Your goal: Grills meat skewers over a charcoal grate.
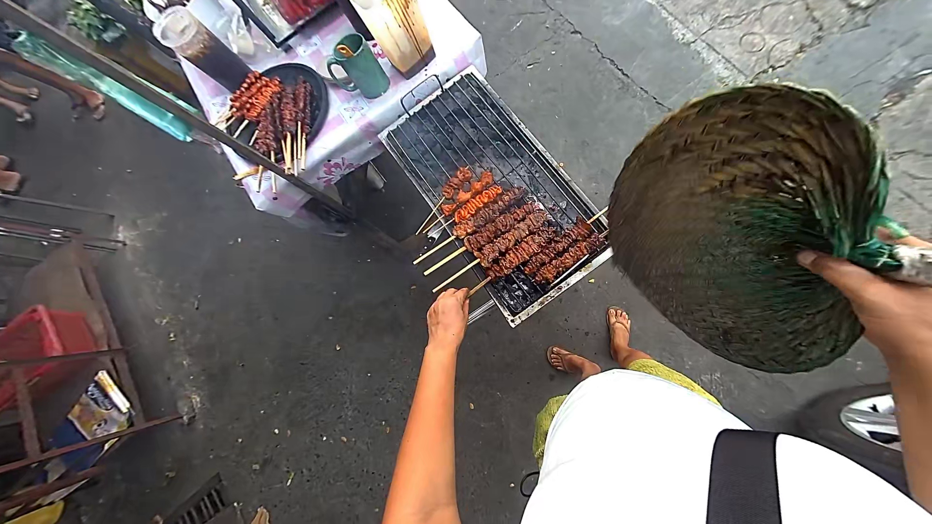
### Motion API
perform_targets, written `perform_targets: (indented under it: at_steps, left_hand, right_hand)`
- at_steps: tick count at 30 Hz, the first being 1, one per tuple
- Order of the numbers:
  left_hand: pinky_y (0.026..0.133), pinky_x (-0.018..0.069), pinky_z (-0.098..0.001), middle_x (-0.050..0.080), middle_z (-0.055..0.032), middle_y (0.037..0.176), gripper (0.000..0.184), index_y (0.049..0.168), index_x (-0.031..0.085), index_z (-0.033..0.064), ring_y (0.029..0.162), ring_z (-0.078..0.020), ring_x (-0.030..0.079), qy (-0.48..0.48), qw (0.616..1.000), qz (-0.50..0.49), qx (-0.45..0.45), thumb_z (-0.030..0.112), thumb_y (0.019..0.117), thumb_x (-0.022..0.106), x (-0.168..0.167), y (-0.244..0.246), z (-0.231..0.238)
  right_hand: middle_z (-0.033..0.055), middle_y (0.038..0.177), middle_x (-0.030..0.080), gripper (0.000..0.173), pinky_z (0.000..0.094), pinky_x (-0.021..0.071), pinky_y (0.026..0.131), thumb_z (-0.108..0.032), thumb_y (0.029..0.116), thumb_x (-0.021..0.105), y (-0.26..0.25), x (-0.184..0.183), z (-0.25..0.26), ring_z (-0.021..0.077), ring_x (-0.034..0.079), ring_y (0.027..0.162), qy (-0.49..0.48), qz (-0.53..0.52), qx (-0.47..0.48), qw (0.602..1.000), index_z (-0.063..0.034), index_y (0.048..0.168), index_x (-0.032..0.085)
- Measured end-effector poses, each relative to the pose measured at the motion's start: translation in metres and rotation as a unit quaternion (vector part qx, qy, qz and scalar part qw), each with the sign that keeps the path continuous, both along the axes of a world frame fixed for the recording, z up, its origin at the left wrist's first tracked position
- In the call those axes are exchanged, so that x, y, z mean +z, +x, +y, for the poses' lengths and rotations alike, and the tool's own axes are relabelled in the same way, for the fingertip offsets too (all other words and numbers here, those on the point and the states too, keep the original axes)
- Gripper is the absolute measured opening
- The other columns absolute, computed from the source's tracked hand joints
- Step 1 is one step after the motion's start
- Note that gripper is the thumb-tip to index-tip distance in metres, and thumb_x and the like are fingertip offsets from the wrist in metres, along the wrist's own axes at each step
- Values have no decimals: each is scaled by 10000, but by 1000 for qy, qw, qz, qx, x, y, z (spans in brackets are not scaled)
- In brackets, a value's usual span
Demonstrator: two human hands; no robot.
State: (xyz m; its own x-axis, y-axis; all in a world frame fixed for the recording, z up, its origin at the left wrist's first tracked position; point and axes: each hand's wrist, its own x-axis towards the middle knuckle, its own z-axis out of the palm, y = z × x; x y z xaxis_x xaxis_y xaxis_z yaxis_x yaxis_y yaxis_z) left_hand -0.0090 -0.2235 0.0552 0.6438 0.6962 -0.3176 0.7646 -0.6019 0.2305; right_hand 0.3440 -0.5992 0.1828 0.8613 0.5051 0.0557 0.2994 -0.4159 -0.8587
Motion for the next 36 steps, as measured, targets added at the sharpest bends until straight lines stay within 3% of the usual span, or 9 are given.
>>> perform_targets:
  at_steps: [2,3,6,8,12,16,21,30,36]
  left_hand:
    - [1005,524,-516,724,-173,1193,268,1229,734,48,1149,-333,687,2,1000,1,5,123,1045,554,2,1,0]
    - [998,527,-523,718,-176,1206,270,1235,729,48,1148,-337,686,6,1000,-8,9,149,1041,570,3,1,1]
    - [969,542,-564,670,-228,1279,311,1278,698,12,1148,-393,677,42,996,-68,26,175,1025,621,6,3,4]
    - [960,545,-573,656,-239,1290,302,1281,685,-5,1157,-409,666,69,993,-82,40,116,1010,630,8,9,8]
    - [998,523,-569,667,-239,1269,315,1289,672,-8,1203,-415,639,59,997,-20,54,108,997,655,4,24,22]
    - [990,523,-571,699,-238,1182,239,1187,724,-6,1142,-402,673,44,998,1,41,118,1039,585,0,25,29]
    - [991,529,-547,722,-221,1152,267,1193,737,5,1130,-386,688,65,998,-3,-4,115,1062,532,-2,16,30]
    - [1026,505,-545,688,-244,1212,314,1236,696,-19,1205,-405,641,26,998,52,-14,105,1087,449,1,17,29]
    - [980,526,-563,712,-237,1131,280,1184,724,-9,1136,-410,672,58,998,8,-19,111,1073,497,7,16,30]
  right_hand:
    - [209,1179,670,513,352,501,997,-279,904,686,-9,2,8,153,644,1082,-51,-43,12,998,71,1272,616]
    - [222,1155,675,500,374,512,968,-285,915,656,-13,3,11,171,653,1053,-62,-53,48,996,60,1274,617]
    - [-38,1036,710,359,201,547,912,-264,864,724,-12,3,6,-34,654,970,4,24,130,991,-47,1145,673]
    - [-62,1042,700,355,209,552,921,-218,830,750,-6,-1,5,-27,654,989,27,57,75,995,-62,1135,658]
    - [261,1137,678,453,450,511,972,-264,931,648,-8,-5,19,251,667,1057,-79,-65,21,995,74,1232,642]
    - [23,1059,705,392,187,530,929,-218,849,724,-8,-4,12,-30,646,994,-16,26,90,995,30,1144,659]
    - [27,1094,697,442,228,555,939,-190,849,741,-6,-10,8,14,665,1014,51,70,-30,996,28,1214,620]
    - [37,1124,683,446,218,538,945,-178,849,730,-9,-4,5,11,649,1035,38,57,-73,995,19,1234,619]
    - [-117,978,715,320,230,581,892,-151,793,747,-14,7,3,-4,686,946,94,105,-19,990,-132,1097,649]
